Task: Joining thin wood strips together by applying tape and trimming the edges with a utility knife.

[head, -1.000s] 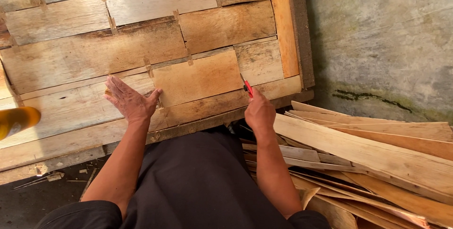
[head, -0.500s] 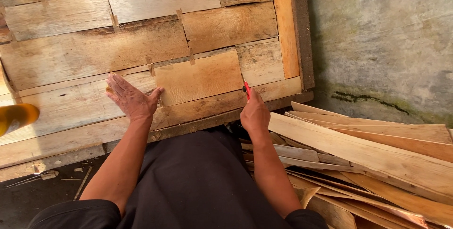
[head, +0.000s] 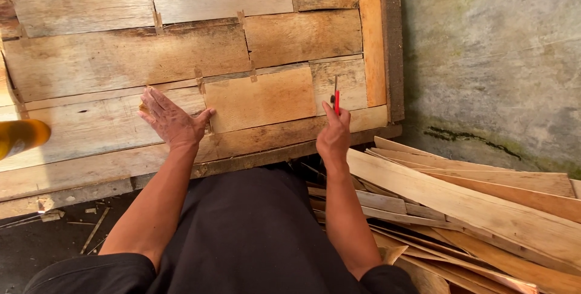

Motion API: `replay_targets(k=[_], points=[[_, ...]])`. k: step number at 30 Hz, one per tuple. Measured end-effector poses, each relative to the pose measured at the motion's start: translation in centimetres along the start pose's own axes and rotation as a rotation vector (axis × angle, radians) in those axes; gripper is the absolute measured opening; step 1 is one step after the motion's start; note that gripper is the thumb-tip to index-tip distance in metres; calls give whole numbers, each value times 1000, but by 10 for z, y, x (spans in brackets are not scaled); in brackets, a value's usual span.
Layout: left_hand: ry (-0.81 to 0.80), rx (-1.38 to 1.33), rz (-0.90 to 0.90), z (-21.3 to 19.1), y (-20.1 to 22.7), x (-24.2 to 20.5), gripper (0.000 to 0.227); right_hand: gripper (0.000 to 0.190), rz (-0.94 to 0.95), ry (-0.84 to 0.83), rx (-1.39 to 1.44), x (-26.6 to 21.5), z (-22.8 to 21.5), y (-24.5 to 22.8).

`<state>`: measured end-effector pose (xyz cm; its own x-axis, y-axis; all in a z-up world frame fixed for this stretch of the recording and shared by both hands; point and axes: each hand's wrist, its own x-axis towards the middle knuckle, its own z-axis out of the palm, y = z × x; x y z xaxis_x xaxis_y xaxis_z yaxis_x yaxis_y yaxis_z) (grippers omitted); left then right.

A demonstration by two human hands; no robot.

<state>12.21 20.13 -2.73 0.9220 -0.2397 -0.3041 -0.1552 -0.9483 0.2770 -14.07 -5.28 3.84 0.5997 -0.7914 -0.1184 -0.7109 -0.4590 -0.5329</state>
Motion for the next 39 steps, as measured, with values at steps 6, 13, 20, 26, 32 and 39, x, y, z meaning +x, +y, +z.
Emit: replay_targets(k=[6,13,20,26,32,39], points=[[31,-11,1,2,-8,0,162,50,11,57,43,23,45,8],[193,-19,77,19,-23,-1,161,55,-103,109,-41,22,50,-8],[228,-21,114,17,-24,-2,161,58,-12,86,-14,24,64,6],[214,-32,106,15,-22,-2,161,59,10,108,-3,25,65,5],[216,-32,124,13,-22,-4,158,59,-17,75,-65,21,63,5],[261,152,438,-23,1,-1,148,57,-129,120,-133,21,69,6]])
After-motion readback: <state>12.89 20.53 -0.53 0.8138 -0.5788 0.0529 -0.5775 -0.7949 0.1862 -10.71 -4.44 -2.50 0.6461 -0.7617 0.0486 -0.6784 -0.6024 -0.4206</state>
